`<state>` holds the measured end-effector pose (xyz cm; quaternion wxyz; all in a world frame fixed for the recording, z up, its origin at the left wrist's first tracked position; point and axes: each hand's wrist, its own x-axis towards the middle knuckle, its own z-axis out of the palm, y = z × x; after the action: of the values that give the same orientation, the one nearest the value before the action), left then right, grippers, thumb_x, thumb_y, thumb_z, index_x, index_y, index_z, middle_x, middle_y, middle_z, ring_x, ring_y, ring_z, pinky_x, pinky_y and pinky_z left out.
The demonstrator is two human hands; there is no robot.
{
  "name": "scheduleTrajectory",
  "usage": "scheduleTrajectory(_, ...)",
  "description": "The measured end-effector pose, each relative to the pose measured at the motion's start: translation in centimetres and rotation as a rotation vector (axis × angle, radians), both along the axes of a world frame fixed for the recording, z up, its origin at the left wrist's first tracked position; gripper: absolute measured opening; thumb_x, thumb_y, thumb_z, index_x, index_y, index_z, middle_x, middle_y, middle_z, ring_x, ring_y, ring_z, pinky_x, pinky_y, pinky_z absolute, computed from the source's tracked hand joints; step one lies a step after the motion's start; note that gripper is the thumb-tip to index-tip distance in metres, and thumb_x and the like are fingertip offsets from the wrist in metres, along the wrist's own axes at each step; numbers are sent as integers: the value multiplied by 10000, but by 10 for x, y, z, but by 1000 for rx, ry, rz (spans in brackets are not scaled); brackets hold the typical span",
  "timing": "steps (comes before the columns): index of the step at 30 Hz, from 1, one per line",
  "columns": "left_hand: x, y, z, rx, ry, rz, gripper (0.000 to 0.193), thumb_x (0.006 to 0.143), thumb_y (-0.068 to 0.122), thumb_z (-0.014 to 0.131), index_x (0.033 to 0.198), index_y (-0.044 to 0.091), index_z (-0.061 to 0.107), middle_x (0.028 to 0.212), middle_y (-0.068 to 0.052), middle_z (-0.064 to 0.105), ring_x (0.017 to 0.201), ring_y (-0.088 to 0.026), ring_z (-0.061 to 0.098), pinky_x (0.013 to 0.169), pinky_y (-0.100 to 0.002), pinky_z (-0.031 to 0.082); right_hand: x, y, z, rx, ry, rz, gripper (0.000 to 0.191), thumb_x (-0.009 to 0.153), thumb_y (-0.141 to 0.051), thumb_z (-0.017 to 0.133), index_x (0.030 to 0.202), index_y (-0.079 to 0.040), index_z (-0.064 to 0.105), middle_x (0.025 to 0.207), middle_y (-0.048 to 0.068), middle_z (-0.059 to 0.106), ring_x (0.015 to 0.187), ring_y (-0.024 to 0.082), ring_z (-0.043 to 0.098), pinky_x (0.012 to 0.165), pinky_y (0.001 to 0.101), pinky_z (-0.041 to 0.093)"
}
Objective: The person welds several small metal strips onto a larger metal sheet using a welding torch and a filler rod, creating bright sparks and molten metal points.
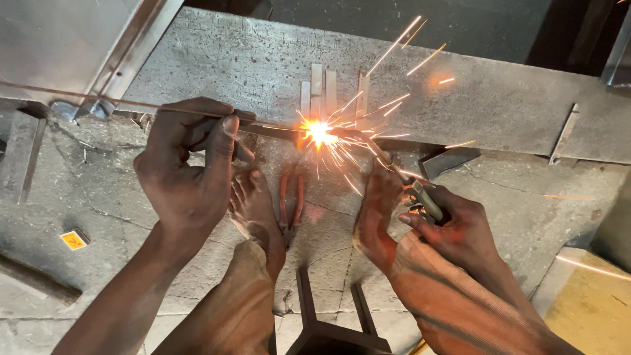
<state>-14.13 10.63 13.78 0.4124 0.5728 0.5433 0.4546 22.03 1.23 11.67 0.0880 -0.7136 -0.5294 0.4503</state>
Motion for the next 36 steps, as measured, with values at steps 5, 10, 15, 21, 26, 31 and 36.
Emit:
scheduleTrajectory(5,0,-1,2,-58,-26,20,150,1133,-29,640,1257,-73,570,1080,-186,755,845,-148,768,699,-228,628,-2,3,2,-34,-30,4,603,747,-231,878,1300,-77,697,795,35,736,671,80,627,625,286,561)
scheduleTrajectory(10,-1,0,-2,2,14,4,108,1148,-44,646,1219,-84,574,1075,-184,754,846,-151,754,721,-227,617,-4,3,1,-30,99,-52,601,770,-224,853,1315,-53,666,911,26,758,783,58,662,684,265,585)
scheduleTrajectory(15,-4,0,-4,21,2,-20,115,1159,-39,641,1231,-84,563,1097,-175,754,908,-152,778,752,-218,636,-5,2,1,-58,-10,-39,626,749,-198,883,1319,-51,672,874,30,760,734,81,660,655,281,587)
scheduleTrajectory(21,-3,0,-5,50,41,4,106,1146,-36,645,1203,-86,571,1065,-175,740,925,-171,766,776,-241,626,-3,-2,-5,-87,76,-100,571,773,-160,874,1300,-36,692,869,42,732,720,89,629,640,290,567)
scheduleTrajectory(26,-4,-2,-6,-25,-19,13,106,1158,-16,651,1212,-74,581,1034,-147,743,774,-117,744,652,-205,599,-3,-3,-9,-33,105,-76,600,769,-157,872,1322,-33,675,901,22,715,770,66,611,669,268,566)
scheduleTrajectory(31,-7,0,-8,18,17,-3,99,1161,-11,652,1208,-68,587,1035,-137,748,776,-114,750,651,-206,598,-5,-3,-7,-84,62,-105,581,763,-153,876,1305,-40,700,907,32,729,772,78,627,678,278,569)
scheduleTrajectory(36,-6,1,-6,-23,15,13,112,1139,-13,644,1227,-61,594,1037,-137,750,783,-121,771,633,-210,602,-4,-4,-9,-30,105,-83,555,779,-133,861,1292,-22,680,996,37,755,861,74,674,749,265,588)
